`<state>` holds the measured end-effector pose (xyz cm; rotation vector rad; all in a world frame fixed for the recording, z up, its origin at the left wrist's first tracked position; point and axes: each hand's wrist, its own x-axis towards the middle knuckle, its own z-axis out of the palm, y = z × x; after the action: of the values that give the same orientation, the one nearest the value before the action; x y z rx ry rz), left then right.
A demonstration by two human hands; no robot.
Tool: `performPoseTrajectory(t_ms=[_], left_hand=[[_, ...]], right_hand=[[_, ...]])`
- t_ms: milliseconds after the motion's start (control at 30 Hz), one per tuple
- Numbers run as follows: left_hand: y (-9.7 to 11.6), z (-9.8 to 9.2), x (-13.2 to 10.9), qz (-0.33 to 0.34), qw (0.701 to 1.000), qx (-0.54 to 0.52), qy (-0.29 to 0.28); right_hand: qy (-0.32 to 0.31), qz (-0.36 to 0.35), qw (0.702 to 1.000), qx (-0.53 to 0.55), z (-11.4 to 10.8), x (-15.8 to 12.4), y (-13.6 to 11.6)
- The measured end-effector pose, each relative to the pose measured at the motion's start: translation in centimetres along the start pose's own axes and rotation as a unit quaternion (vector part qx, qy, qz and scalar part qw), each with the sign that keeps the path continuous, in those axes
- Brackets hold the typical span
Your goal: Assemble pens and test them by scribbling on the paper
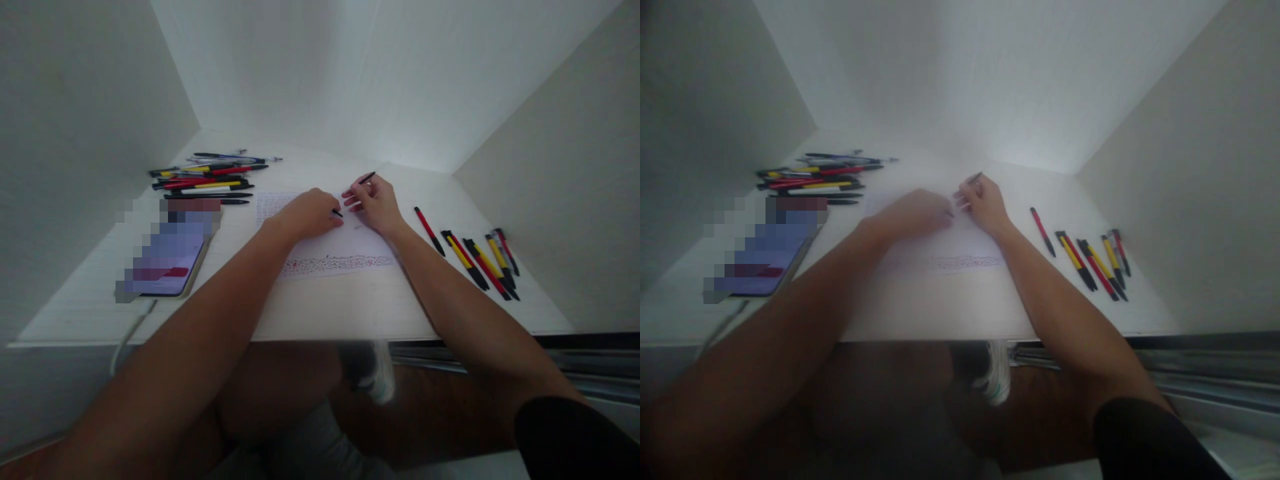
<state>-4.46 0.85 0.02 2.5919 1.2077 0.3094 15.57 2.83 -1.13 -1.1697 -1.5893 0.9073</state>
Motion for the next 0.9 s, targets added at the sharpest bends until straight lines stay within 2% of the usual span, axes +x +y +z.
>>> performPoseTrajectory(t_ms=[100, 167, 267, 367, 500, 700, 900], left_hand=[[0.3, -0.6, -0.7, -0.002, 1.000, 0.019, 0.001], [0.8, -1.0, -1.1, -0.009, 1.000, 0.013, -0.010], [1.3, -1.3, -1.4, -0.025, 0.999, 0.014, -0.022], [1.5, -1.5, -1.4, -0.035, 0.999, 0.017, -0.033], [1.4, -1.7, -1.1, -0.027, 0.998, 0.021, -0.046], [1.2, -2.3, -1.0, -0.019, 0.994, 0.042, -0.098], [1.0, -2.8, -1.1, -0.018, 0.993, 0.045, -0.111]], right_hand=[[-0.002, -0.022, 1.000, -0.014, -0.9, -0.7, -1.7], [-0.031, -0.019, 0.999, -0.026, -1.4, -1.4, -2.1], [-0.073, 0.012, 0.997, -0.036, -2.0, -2.3, -1.6], [-0.066, 0.028, 0.997, -0.041, -2.2, -2.7, -0.8], [-0.068, 0.018, 0.995, -0.065, -2.5, -2.3, -0.2], [-0.077, 0.002, 0.993, -0.087, -3.4, -2.4, 0.3], [-0.087, -0.005, 0.987, -0.133, -3.0, -2.6, 0.0]])
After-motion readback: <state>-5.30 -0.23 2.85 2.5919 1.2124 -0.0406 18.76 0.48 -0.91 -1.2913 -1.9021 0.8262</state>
